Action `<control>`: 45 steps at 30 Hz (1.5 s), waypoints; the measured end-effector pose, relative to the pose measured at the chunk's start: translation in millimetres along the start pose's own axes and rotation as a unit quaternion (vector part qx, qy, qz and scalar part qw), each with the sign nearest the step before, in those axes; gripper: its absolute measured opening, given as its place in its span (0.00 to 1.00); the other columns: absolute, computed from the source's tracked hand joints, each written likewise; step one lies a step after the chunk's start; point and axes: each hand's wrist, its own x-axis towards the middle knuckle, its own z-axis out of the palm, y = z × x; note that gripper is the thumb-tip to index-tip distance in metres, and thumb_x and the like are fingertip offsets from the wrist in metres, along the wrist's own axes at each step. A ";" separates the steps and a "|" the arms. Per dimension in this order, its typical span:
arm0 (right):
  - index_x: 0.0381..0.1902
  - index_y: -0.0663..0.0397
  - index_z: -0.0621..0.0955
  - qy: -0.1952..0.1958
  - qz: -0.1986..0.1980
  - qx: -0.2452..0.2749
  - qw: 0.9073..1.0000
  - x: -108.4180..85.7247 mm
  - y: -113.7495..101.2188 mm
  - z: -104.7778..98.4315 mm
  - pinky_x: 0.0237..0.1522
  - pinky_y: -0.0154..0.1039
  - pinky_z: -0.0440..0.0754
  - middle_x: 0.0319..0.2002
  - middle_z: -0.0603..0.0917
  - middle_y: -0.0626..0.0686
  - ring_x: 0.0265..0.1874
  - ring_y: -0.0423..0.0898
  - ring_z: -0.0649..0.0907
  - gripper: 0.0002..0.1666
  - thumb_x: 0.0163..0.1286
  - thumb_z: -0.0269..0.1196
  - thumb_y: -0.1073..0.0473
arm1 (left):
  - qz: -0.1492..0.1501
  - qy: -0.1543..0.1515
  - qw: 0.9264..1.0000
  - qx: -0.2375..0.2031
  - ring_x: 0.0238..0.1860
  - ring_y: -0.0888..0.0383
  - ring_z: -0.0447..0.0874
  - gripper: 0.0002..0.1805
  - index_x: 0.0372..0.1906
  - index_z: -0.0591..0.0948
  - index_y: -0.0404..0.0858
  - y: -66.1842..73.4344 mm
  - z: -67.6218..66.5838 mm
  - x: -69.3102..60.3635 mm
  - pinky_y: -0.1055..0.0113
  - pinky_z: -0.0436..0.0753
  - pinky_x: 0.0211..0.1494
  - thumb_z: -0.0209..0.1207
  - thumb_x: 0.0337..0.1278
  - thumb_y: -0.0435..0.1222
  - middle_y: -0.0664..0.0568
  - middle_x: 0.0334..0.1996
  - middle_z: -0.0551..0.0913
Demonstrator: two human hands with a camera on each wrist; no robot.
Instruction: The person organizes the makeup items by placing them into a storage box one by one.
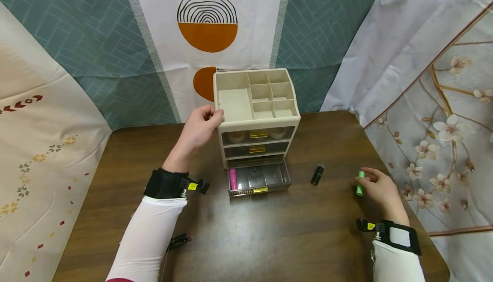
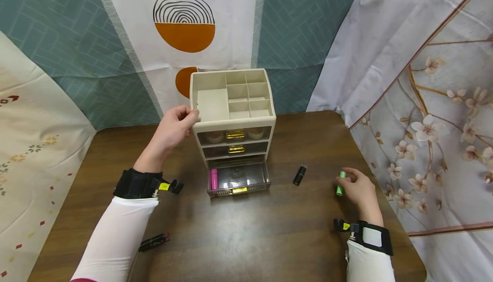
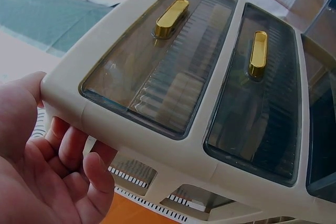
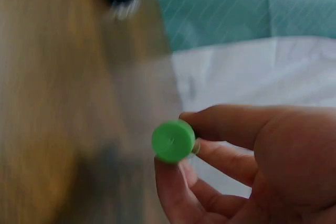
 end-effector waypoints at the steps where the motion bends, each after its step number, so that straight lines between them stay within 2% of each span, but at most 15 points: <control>1: 0.74 0.68 0.71 -0.007 -0.018 0.007 1.000 -0.3 -7.8 2.5 0.34 0.41 0.78 0.54 0.83 0.72 0.38 0.52 0.84 0.35 0.83 0.60 0.49 | -0.001 -0.001 1.000 0.000 0.27 0.54 0.67 0.19 0.32 0.73 0.37 -0.2 0.2 0.0 0.65 0.66 0.29 0.59 0.76 0.46 0.51 0.26 0.67; 4: 0.75 0.66 0.72 -0.036 -0.063 0.038 0.997 -3.8 -37.7 12.5 0.36 0.41 0.79 0.52 0.85 0.66 0.37 0.46 0.83 0.34 0.82 0.62 0.49 | -0.005 -0.002 1.000 -0.001 0.26 0.54 0.67 0.19 0.32 0.73 0.37 -0.4 0.7 -0.1 0.65 0.66 0.29 0.59 0.75 0.47 0.51 0.26 0.67; 7: 0.75 0.62 0.73 -0.067 -0.104 0.075 0.989 -9.7 -72.6 24.0 0.39 0.42 0.82 0.52 0.85 0.63 0.41 0.48 0.83 0.33 0.82 0.63 0.50 | -0.007 -0.001 1.000 0.002 0.26 0.54 0.67 0.19 0.33 0.73 0.37 -0.1 1.1 0.0 0.65 0.66 0.30 0.59 0.75 0.47 0.51 0.26 0.67; 12: 0.72 0.58 0.77 -0.117 -0.159 0.123 0.973 -17.6 -123.7 46.8 0.38 0.45 0.85 0.50 0.84 0.60 0.41 0.52 0.82 0.29 0.79 0.67 0.55 | -0.008 0.001 1.000 0.006 0.27 0.54 0.67 0.19 0.33 0.73 0.37 0.1 0.9 -0.1 0.65 0.67 0.30 0.59 0.75 0.48 0.50 0.26 0.67; 18: 0.70 0.57 0.79 -0.195 -0.195 0.149 0.950 -20.2 -168.7 82.3 0.41 0.55 0.87 0.45 0.86 0.57 0.36 0.50 0.84 0.26 0.77 0.68 0.59 | -0.010 0.002 1.000 0.011 0.27 0.54 0.67 0.19 0.33 0.73 0.37 -1.0 1.0 -0.7 0.65 0.67 0.30 0.59 0.75 0.47 0.51 0.26 0.67; 21: 0.69 0.60 0.79 -0.229 -0.208 0.151 0.939 -16.9 -188.5 102.4 0.41 0.50 0.87 0.43 0.87 0.55 0.34 0.47 0.84 0.26 0.77 0.67 0.60 | -0.012 0.005 1.000 0.009 0.26 0.54 0.67 0.19 0.32 0.73 0.37 -0.7 0.2 -1.9 0.65 0.66 0.30 0.59 0.75 0.47 0.51 0.26 0.67; 24: 0.69 0.62 0.80 -0.258 -0.215 0.130 0.933 -10.4 -205.1 125.3 0.38 0.41 0.85 0.39 0.87 0.52 0.32 0.44 0.83 0.26 0.76 0.67 0.59 | -0.014 0.006 1.000 0.009 0.26 0.54 0.67 0.19 0.32 0.73 0.37 -0.6 -0.9 -2.9 0.65 0.66 0.30 0.59 0.76 0.47 0.51 0.26 0.67; 29: 0.64 0.62 0.83 -0.272 -0.212 0.079 0.935 -2.1 -226.1 162.1 0.33 0.38 0.79 0.36 0.88 0.49 0.31 0.42 0.83 0.24 0.75 0.68 0.57 | -0.010 0.007 1.000 0.010 0.25 0.54 0.67 0.19 0.32 0.73 0.37 -1.6 -1.3 -2.8 0.64 0.66 0.30 0.59 0.76 0.48 0.51 0.25 0.67; 33: 0.61 0.61 0.85 -0.252 -0.207 0.050 0.944 -2.2 -234.8 180.7 0.33 0.37 0.79 0.37 0.88 0.50 0.33 0.42 0.83 0.22 0.73 0.69 0.58 | -0.009 0.008 1.000 0.011 0.26 0.54 0.67 0.19 0.33 0.74 0.38 -1.4 0.5 -2.0 0.64 0.66 0.30 0.59 0.75 0.48 0.51 0.25 0.67; 39: 0.62 0.61 0.84 -0.203 -0.209 0.007 0.957 -6.2 -242.5 194.9 0.34 0.37 0.80 0.35 0.88 0.52 0.32 0.43 0.84 0.24 0.71 0.70 0.59 | -0.007 0.004 1.000 0.005 0.25 0.54 0.66 0.20 0.32 0.73 0.37 -0.6 2.1 -1.5 0.64 0.66 0.30 0.59 0.76 0.48 0.51 0.25 0.67; 45: 0.62 0.59 0.84 -0.198 -0.212 -0.007 0.957 -9.4 -247.4 197.2 0.34 0.38 0.78 0.33 0.86 0.50 0.31 0.42 0.82 0.24 0.70 0.69 0.57 | -0.006 0.004 1.000 -0.003 0.25 0.54 0.65 0.20 0.32 0.72 0.37 0.2 0.7 -1.2 0.64 0.65 0.29 0.59 0.76 0.48 0.51 0.25 0.66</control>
